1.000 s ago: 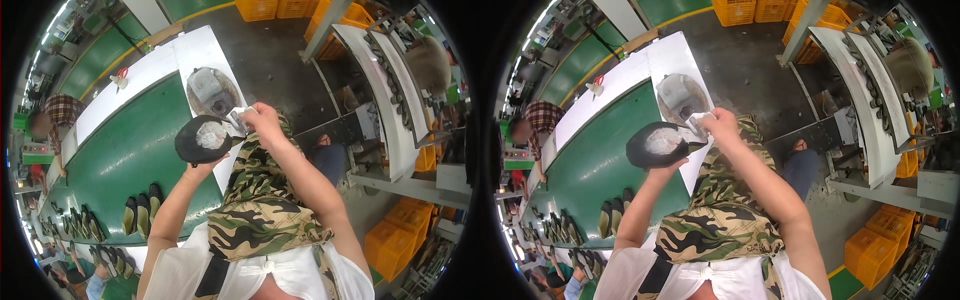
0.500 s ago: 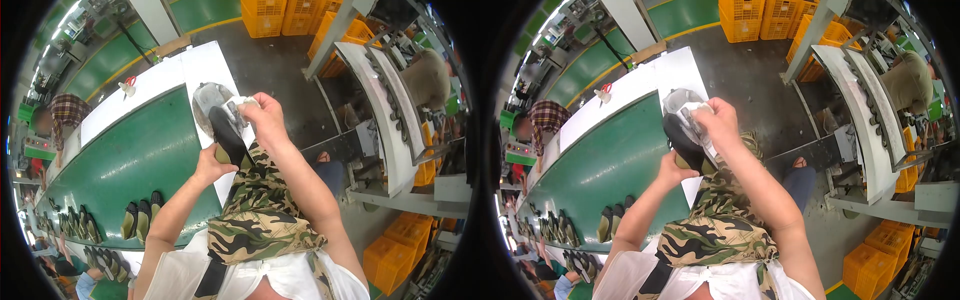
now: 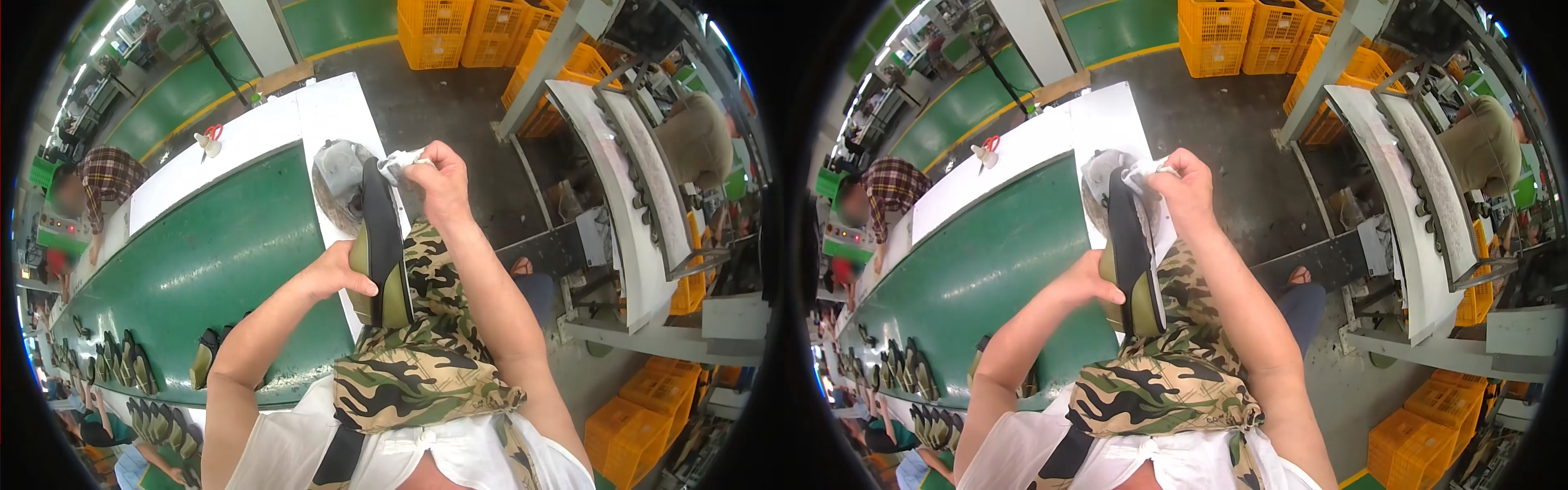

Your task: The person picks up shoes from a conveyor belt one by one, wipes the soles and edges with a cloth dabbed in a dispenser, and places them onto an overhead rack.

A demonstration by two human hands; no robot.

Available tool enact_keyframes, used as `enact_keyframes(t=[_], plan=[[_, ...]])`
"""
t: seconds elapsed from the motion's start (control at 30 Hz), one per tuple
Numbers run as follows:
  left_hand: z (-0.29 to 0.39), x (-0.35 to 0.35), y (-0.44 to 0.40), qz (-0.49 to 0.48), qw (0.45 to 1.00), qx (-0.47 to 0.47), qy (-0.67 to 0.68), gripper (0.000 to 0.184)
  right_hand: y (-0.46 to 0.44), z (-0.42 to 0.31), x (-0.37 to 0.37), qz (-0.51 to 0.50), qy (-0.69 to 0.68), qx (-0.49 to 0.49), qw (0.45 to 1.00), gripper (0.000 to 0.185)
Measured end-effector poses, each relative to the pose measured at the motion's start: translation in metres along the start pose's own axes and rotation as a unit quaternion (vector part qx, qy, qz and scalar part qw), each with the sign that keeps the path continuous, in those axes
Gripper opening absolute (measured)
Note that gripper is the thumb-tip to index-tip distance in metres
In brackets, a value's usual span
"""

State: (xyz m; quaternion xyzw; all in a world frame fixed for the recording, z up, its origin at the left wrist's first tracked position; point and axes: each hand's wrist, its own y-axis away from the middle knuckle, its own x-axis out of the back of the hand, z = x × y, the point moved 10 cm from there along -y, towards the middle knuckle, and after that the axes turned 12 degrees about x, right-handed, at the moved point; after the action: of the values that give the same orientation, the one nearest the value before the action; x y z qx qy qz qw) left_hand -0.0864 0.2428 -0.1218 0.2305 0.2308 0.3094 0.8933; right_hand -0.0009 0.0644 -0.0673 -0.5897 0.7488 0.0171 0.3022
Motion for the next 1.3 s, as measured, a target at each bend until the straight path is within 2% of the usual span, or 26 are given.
enact_keyframes(t=[0.17, 0.3, 0.4, 0.5, 0.6, 0.77, 0.9, 1.0, 1.03, 1.2, 1.3], plan=[[-0.004, 0.0, -0.009, -0.019, 0.998, 0.015, 0.066, 0.069, 0.013, 0.001, 0.002, -0.031, -0.026, -0.027, 0.999, 0.017], [-0.006, -0.001, -0.019, -0.04, 0.993, 0.021, 0.105, 0.069, 0.028, 0.006, 0.011, -0.02, -0.049, -0.056, 0.997, 0.016], [-0.002, -0.002, -0.025, -0.025, 0.99, 0.0, 0.138, 0.079, 0.039, 0.012, 0.018, -0.028, -0.064, -0.082, 0.994, 0.015], [0.003, 0.0, -0.032, -0.012, 0.985, -0.022, 0.169, 0.081, 0.055, 0.016, 0.031, -0.046, -0.046, -0.103, 0.993, 0.014], [0.006, 0.007, -0.036, -0.004, 0.975, -0.042, 0.219, 0.07, 0.069, 0.009, 0.038, -0.067, -0.053, -0.119, 0.989, 0.014], [0.015, 0.004, -0.043, 0.005, 0.974, -0.067, 0.215, 0.071, 0.096, -0.004, 0.063, -0.094, -0.065, -0.152, 0.982, 0.012], [0.02, 0.007, -0.052, 0.015, 0.973, -0.079, 0.217, 0.07, 0.099, -0.019, 0.097, -0.005, -0.055, -0.152, 0.987, 0.01], [0.031, 0.006, -0.06, 0.001, 0.972, -0.114, 0.203, 0.07, 0.094, -0.023, 0.11, 0.037, 0.037, -0.11, 0.993, 0.009], [0.032, 0.007, -0.063, -0.011, 0.977, -0.121, 0.175, 0.074, 0.098, -0.021, 0.111, 0.043, 0.022, -0.133, 0.99, 0.013], [0.052, -0.007, -0.068, 0.06, 0.979, -0.162, 0.107, 0.07, 0.105, -0.022, 0.15, 0.118, 0.115, -0.078, 0.983, 0.009], [0.067, -0.033, -0.064, 0.118, 0.974, -0.192, 0.026, 0.062, 0.112, -0.02, 0.174, 0.147, 0.182, -0.067, 0.97, 0.015]])
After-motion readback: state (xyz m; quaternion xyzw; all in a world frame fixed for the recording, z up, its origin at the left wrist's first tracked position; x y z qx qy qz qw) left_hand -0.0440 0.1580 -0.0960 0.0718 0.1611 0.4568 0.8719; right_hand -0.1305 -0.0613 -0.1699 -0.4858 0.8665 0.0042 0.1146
